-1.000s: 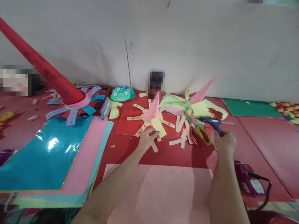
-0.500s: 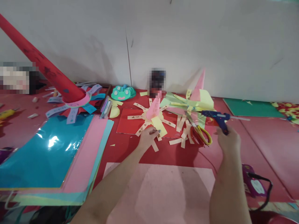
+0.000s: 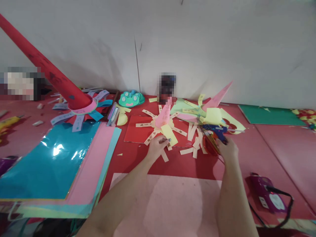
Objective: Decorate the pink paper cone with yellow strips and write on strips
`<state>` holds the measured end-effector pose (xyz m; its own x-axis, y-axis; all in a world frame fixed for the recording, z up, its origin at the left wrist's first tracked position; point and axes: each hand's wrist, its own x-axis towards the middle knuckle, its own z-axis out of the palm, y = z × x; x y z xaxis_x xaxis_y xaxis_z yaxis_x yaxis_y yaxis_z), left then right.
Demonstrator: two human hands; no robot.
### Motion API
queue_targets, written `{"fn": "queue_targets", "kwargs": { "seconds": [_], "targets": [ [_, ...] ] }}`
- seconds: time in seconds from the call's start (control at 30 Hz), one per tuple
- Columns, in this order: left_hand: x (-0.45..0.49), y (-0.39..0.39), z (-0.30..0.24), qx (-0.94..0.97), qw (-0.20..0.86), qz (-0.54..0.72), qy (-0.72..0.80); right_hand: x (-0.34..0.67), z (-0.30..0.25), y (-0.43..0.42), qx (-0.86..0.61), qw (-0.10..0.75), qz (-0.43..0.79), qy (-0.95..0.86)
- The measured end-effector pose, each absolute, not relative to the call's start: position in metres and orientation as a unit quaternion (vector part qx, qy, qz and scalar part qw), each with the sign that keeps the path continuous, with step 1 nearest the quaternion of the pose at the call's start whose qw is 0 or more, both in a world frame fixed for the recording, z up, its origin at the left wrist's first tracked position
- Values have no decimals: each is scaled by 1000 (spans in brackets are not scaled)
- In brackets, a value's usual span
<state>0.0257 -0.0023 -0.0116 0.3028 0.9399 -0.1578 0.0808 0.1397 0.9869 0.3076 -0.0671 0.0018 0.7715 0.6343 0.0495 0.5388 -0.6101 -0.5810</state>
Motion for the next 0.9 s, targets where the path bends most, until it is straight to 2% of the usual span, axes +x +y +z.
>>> {"fn": "queue_targets", "kwargs": {
  "seconds": [0.23,0.6,0.9],
  "targets": [
    [26,-2,-16,547,596,358,466,303,3,-69,-887,384,86,-242],
    [25,-2,-12,545,597,359,466,301,4,-66,-881,377,88,-271],
    [26,-2,-13,545,595,365,465,308,5,-69,-884,337,154,-286]
  ]
}}
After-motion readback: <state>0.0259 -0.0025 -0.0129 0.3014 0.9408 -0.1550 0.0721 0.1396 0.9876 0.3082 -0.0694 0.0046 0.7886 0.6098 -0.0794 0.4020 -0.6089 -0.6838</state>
